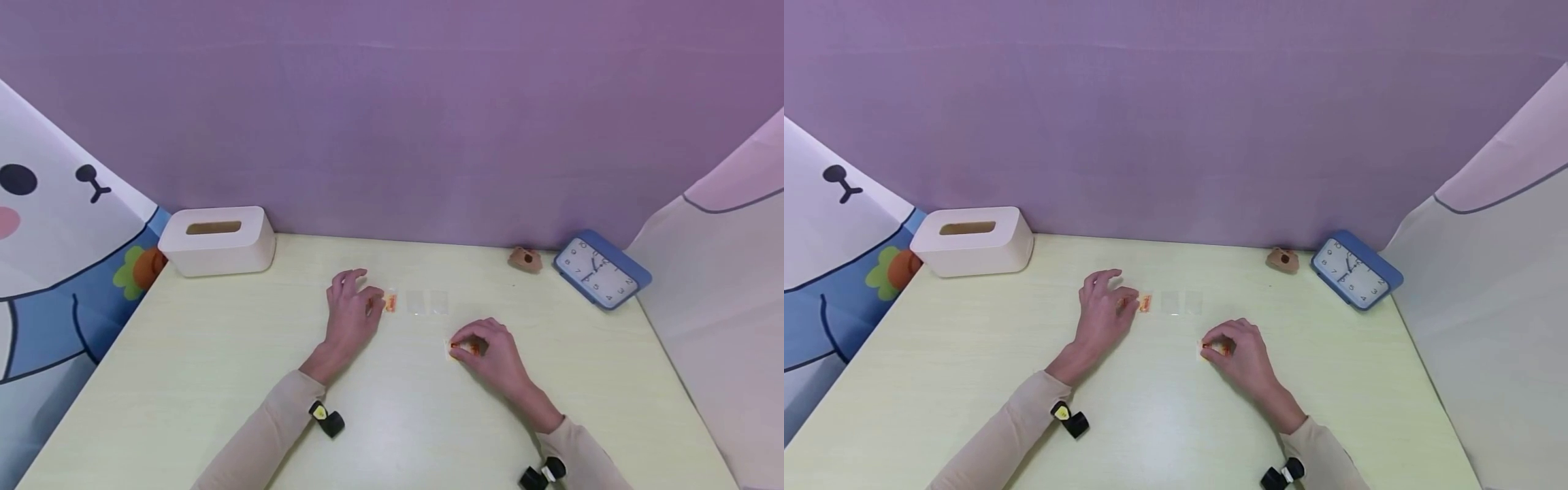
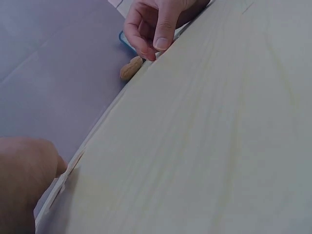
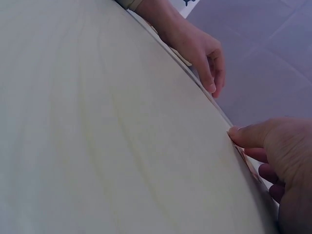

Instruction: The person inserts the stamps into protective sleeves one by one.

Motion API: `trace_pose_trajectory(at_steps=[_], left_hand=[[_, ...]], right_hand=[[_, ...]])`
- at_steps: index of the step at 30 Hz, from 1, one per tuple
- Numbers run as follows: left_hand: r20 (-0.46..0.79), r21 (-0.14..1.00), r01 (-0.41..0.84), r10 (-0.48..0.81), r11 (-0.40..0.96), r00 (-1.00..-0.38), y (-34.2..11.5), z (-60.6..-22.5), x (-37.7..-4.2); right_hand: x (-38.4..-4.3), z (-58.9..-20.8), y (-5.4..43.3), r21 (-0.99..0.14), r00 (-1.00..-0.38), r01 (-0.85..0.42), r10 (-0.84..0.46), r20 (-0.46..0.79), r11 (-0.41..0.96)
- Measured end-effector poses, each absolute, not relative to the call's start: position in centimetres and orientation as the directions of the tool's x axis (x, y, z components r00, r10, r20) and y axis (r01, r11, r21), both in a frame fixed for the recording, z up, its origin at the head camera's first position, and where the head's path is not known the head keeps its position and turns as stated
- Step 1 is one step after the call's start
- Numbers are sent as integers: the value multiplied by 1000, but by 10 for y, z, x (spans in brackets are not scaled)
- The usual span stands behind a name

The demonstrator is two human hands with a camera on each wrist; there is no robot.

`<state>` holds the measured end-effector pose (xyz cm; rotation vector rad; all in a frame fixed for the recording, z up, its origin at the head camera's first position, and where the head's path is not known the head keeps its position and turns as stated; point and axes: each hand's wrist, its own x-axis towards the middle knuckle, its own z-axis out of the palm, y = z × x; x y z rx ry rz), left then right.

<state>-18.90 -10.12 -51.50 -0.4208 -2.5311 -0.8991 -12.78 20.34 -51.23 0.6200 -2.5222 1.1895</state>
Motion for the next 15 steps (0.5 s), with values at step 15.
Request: trace_pose_trajectory(at_steps=[15], left_hand=[[498,541,427,133,725,-857,-99,-512,-186]], right_hand=[[-124,-507,196,-702,-901,-433,-270,338,565]])
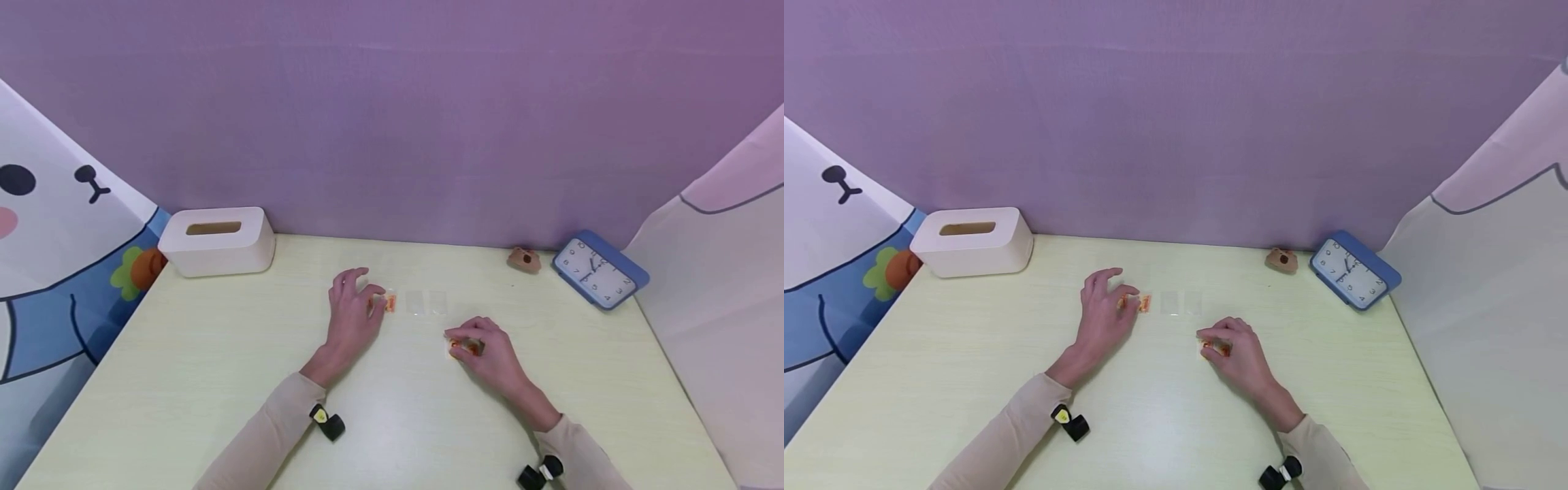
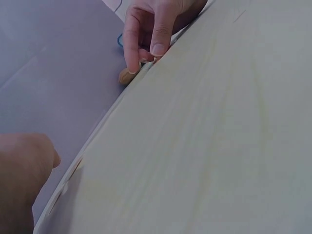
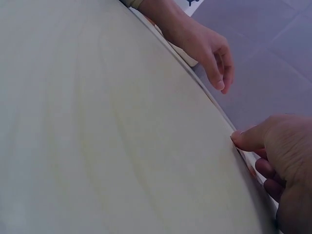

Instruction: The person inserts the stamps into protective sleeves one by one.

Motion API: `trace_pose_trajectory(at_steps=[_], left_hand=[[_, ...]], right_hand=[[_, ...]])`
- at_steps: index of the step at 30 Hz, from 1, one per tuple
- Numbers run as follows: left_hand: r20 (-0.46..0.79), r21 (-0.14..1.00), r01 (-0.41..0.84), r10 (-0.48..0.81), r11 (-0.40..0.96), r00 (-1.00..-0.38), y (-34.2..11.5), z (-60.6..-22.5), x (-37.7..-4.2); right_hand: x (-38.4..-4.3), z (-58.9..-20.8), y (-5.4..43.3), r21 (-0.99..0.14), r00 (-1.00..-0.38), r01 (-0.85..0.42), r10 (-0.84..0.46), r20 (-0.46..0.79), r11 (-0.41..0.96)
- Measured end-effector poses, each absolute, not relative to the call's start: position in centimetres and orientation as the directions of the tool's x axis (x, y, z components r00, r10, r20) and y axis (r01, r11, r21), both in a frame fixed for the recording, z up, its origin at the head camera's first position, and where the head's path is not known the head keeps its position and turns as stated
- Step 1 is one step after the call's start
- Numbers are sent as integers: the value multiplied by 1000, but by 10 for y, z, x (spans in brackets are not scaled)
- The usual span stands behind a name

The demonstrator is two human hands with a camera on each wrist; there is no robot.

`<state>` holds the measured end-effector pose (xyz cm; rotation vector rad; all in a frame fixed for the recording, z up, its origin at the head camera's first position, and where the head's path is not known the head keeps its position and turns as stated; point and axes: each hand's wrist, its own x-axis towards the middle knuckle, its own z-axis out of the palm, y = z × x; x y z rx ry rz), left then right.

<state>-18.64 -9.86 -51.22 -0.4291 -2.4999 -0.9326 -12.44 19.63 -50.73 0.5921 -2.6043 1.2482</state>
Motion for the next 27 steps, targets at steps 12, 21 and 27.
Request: trace_pose_trajectory(at_steps=[12,21,27], left_hand=[[508,548,435,130,715,-852,-97,-512,-185],[526,554,449,123,701,-842,-97,-511,-185],[515,559,438,119,704,-849,-97,-512,-186]], right_hand=[[-127,-504,198,-645,-891,-446,-236,389,620],[-129,-502,201,-637,-934,-357,-271,233,684],[-130,-501,198,-688,-941,-334,-272,202,644]])
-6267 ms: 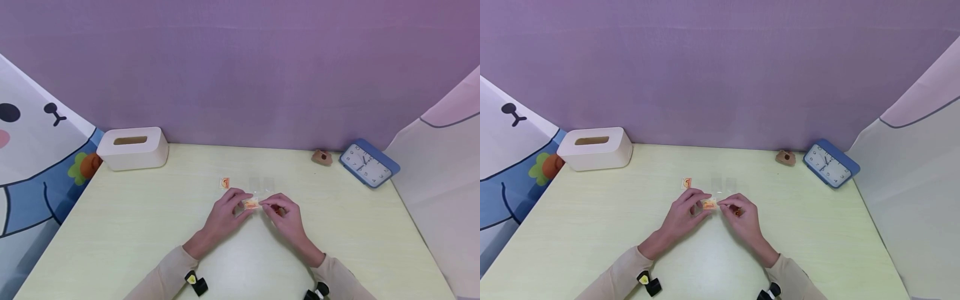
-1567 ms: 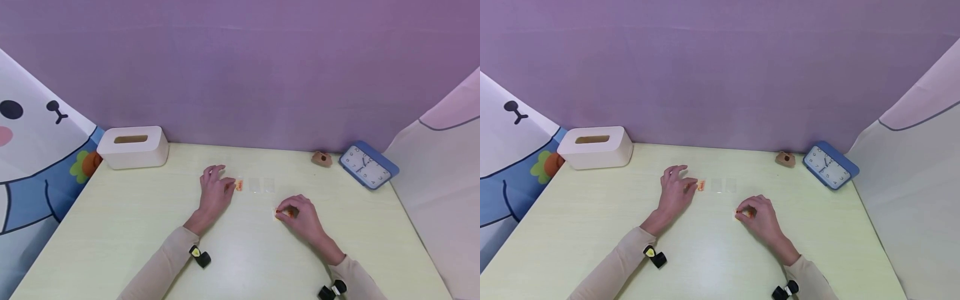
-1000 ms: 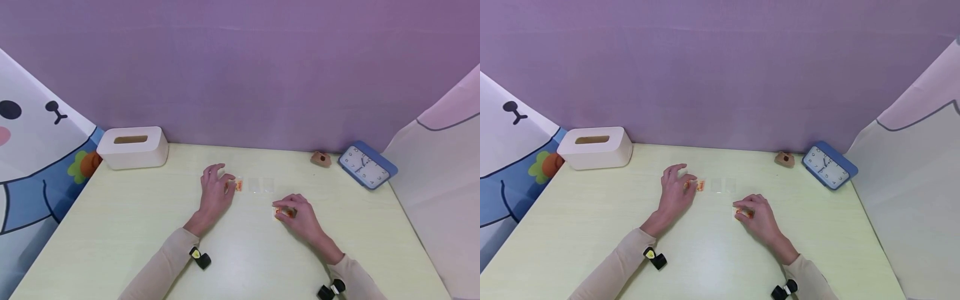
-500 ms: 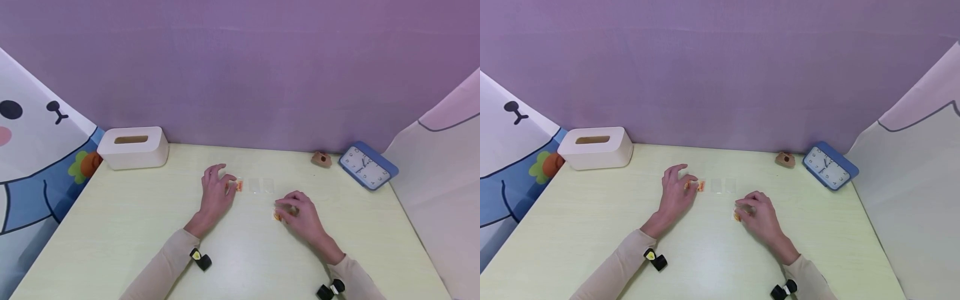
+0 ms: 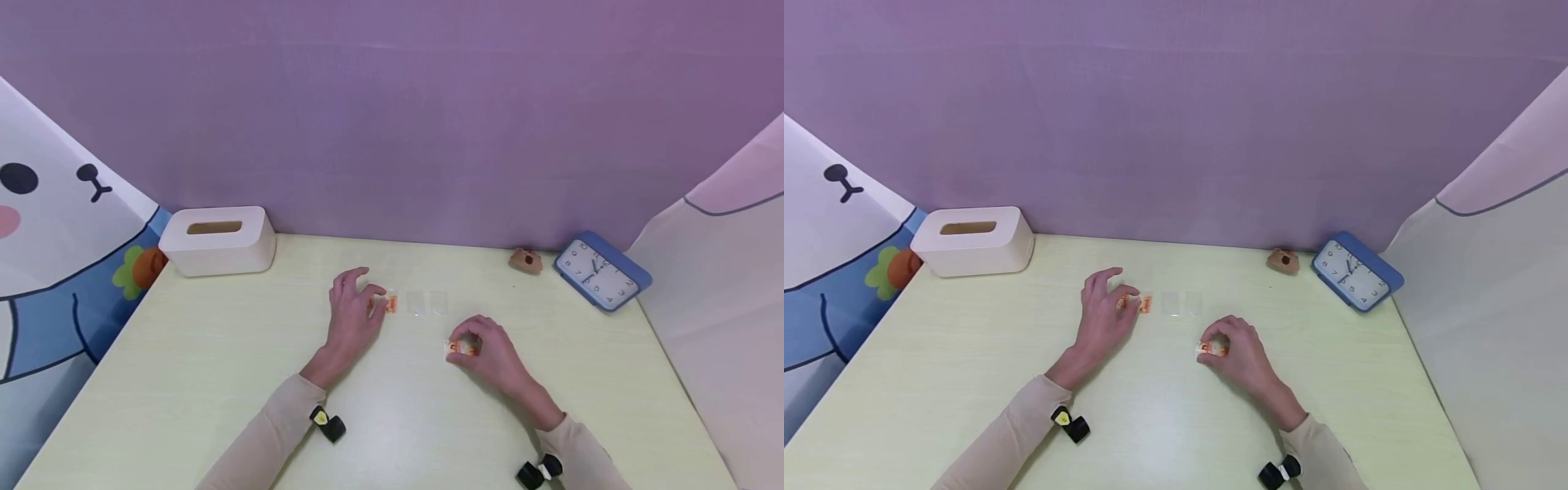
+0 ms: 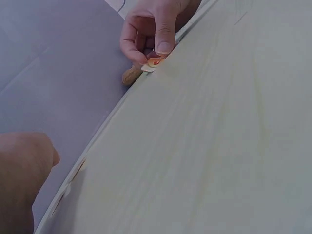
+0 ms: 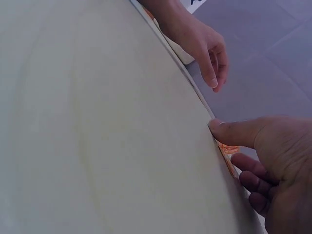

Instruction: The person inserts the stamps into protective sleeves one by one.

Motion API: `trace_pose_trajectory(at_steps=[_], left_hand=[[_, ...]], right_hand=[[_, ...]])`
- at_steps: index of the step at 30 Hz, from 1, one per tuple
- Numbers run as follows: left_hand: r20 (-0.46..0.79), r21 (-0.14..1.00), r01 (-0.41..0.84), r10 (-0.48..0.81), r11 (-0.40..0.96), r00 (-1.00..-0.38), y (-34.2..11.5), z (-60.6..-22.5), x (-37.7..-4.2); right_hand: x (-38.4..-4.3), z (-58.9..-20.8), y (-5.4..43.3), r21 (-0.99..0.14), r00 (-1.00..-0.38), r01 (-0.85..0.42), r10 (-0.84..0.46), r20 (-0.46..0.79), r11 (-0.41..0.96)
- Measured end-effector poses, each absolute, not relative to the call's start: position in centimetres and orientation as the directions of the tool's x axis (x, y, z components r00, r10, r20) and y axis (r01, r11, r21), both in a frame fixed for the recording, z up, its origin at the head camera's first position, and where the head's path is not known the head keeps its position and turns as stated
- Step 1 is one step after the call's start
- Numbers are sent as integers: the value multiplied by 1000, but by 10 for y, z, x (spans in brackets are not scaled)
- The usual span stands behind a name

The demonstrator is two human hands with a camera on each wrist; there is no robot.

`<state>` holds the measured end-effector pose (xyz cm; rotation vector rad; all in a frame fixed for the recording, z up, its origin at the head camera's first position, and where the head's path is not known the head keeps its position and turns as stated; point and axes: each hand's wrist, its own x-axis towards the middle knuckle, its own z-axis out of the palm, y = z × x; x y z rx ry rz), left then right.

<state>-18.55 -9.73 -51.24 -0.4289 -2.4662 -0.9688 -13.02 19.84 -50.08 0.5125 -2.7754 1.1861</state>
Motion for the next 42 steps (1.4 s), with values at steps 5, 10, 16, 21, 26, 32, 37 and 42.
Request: trace_pose_trajectory(at_steps=[5,10,16,21,26,32,37,42], left_hand=[[509,560,433,119,707,-853,-97,-511,-185],[497,567,429,124,703,-859,-96,-509,-184],[478,576,422,130,700,-868,-95,-507,-183],[465,598,421,133,682,-875,-91,-509,-184],[451,590,426,158,686,-878,-85,-512,-185],[449,570,440,186,694,-874,-80,-513,-185],[455,568,443,184,694,-871,-79,-512,-184],[454,579,439,175,687,-873,-75,-513,-187]], right_hand=[[-130,-503,196,-679,-921,-389,-277,274,622],[-130,-505,197,-696,-895,-445,-261,362,563],[-130,-505,198,-783,-907,-421,-242,345,458],[-128,-500,197,-840,-957,-289,-139,253,460],[-128,-496,197,-874,-979,-206,-93,183,441],[-128,-498,199,-848,-969,-245,-154,195,470],[-128,-498,200,-838,-965,-259,-166,203,481],[-128,-496,199,-831,-965,-260,-152,213,491]])
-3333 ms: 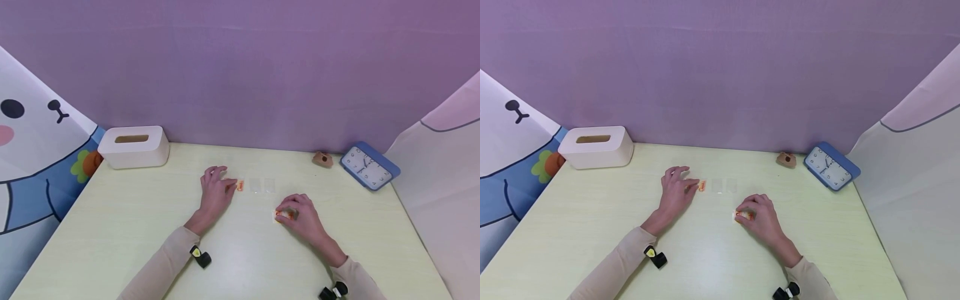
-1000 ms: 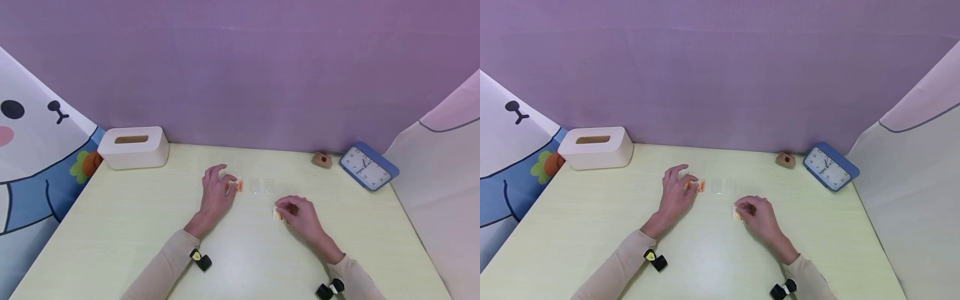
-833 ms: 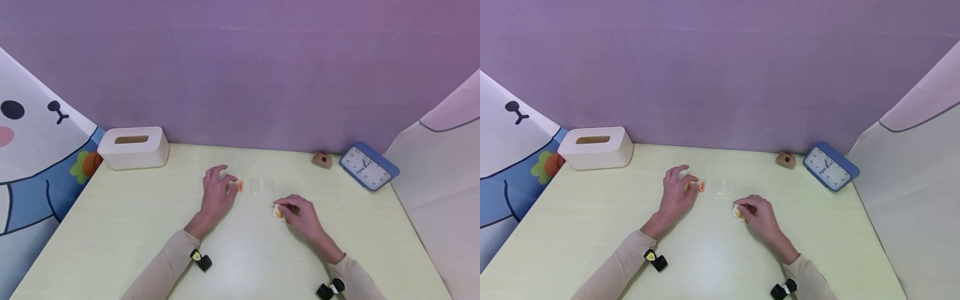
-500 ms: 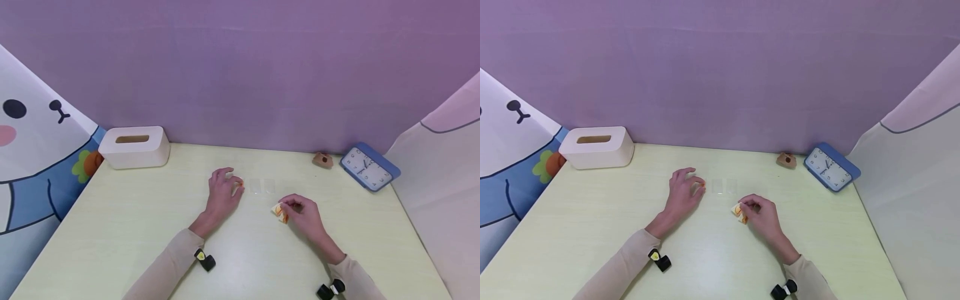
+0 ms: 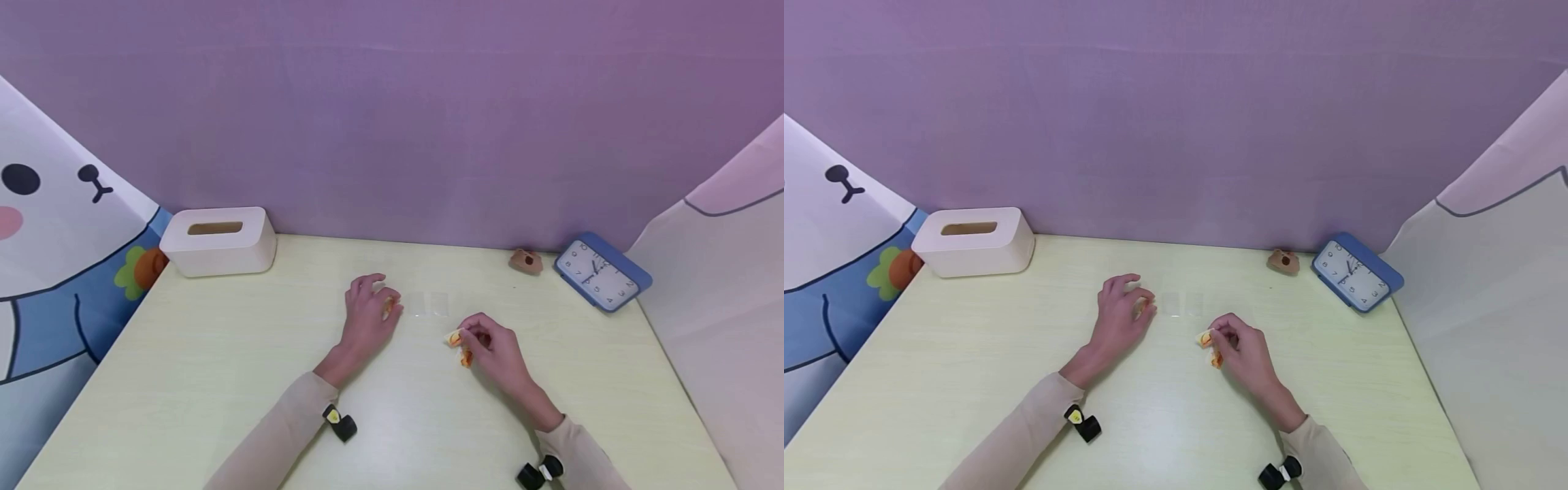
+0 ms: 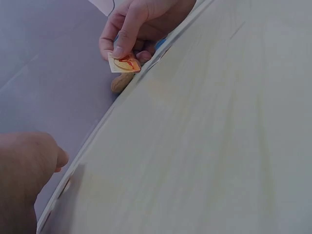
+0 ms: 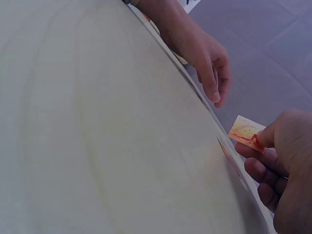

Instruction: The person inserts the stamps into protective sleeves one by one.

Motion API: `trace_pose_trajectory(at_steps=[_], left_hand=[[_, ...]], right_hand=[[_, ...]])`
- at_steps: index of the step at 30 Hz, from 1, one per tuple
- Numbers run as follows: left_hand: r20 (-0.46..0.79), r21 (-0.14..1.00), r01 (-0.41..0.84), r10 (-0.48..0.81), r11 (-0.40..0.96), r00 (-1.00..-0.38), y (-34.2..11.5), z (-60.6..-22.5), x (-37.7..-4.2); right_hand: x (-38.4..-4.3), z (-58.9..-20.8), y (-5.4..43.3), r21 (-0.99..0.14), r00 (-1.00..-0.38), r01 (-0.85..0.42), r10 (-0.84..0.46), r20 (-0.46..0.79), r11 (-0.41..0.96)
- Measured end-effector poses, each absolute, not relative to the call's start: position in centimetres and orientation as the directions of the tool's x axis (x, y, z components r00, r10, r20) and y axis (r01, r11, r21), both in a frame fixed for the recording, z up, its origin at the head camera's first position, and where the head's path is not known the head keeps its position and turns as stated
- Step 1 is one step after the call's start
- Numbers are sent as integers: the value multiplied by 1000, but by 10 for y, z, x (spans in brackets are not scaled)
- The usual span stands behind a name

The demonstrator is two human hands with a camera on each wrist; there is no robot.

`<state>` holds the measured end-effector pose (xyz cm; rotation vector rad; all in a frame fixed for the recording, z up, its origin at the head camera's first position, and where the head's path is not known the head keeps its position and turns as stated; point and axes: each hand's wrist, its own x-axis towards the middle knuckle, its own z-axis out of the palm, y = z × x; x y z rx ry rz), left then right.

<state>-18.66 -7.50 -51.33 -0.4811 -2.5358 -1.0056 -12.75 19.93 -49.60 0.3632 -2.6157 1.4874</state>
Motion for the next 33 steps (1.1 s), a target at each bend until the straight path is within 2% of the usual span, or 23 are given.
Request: trace_pose_trajectory(at_steps=[5,12,20,25,33], left_hand=[[437,585,425,173,690,-883,-69,-515,-190],[401,498,428,237,754,-885,-62,-516,-193],[340,428,426,294,797,-893,-59,-513,-193],[321,452,419,294,788,-900,-59,-514,-192],[392,514,464,284,721,-875,-60,-512,-184]], right_hand=[[-127,-497,197,-856,-964,-267,-126,235,443],[-125,-496,193,-914,-974,-216,-10,227,343],[-125,-493,190,-929,-982,-165,32,186,331],[-124,-492,189,-934,-983,-158,38,179,321],[-124,-491,189,-937,-985,-142,50,167,318]])
